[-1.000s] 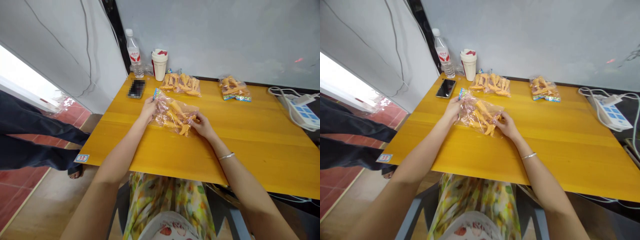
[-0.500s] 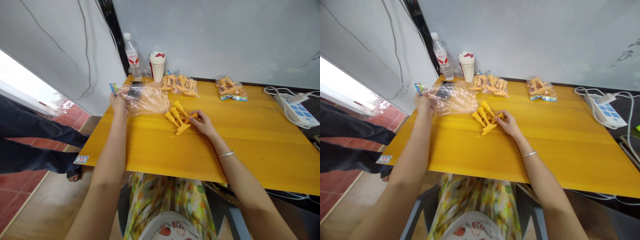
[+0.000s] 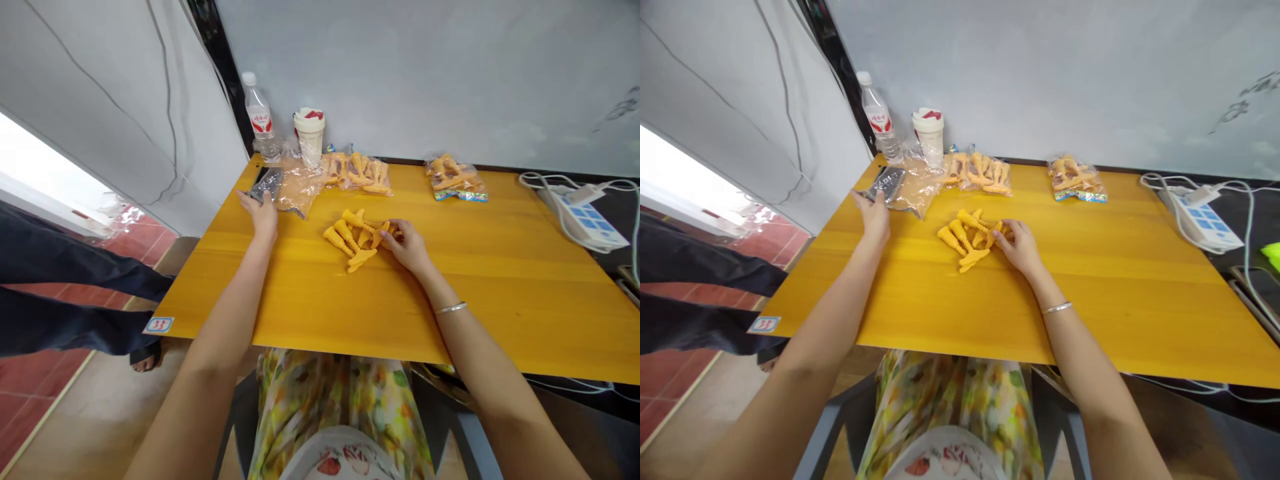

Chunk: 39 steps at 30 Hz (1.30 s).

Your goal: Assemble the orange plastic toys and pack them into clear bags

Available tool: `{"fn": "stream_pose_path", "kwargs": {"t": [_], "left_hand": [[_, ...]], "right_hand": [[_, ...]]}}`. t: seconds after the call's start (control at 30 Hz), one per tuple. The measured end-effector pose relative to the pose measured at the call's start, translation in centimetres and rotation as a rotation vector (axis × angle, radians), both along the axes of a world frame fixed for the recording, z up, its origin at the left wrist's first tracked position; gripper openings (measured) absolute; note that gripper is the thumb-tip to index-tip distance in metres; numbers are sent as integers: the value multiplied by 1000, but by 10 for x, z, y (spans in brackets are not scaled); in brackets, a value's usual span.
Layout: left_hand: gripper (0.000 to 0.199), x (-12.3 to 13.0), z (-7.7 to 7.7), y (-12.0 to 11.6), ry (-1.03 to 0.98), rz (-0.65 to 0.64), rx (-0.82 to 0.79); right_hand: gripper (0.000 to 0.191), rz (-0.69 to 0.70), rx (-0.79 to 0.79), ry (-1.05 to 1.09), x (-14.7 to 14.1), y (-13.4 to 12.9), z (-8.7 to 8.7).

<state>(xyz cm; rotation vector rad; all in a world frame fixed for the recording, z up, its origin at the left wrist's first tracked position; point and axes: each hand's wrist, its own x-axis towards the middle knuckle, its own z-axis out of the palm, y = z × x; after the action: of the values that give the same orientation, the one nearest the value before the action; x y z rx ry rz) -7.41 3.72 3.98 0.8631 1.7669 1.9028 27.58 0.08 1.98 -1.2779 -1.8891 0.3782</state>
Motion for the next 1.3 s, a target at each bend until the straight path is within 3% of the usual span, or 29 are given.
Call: {"fn": "stream_pose_path", "kwargs": {"t": [0.1,0.2,0.4,0.47,0.63,0.87,1.1,1.2,1.3], "left_hand": [[81,6,3,-10,273,5,40],[82,25,12,-23,507,-146,163],[72,76,22,-51,973,-857,233],[78,86,20,-58,1069,-982,229],[72,97,17,-64,1135,-963,219],[43,99,25,-68,1167,-856,303],[34,101,24,-69,1338,-764,441],[37,98,28,-68,1238,-882,386],[38,91,40,-71,972,-1118,250]], "right_hand": [[32,-17,96,-19,0,1,1],[25,-22,159,-23,-2,-2,6],[27,-111,173,118,-5,-13,18],[31,-138,164,164,-5,-15,20],[38,-132,72,276,-7,-20,26],[44,52,-166,557,-26,-41,43],[38,397,-606,774,-29,-54,53],[35,474,-566,750,-25,-53,56],[38,550,-432,597,-18,-52,59]]}}
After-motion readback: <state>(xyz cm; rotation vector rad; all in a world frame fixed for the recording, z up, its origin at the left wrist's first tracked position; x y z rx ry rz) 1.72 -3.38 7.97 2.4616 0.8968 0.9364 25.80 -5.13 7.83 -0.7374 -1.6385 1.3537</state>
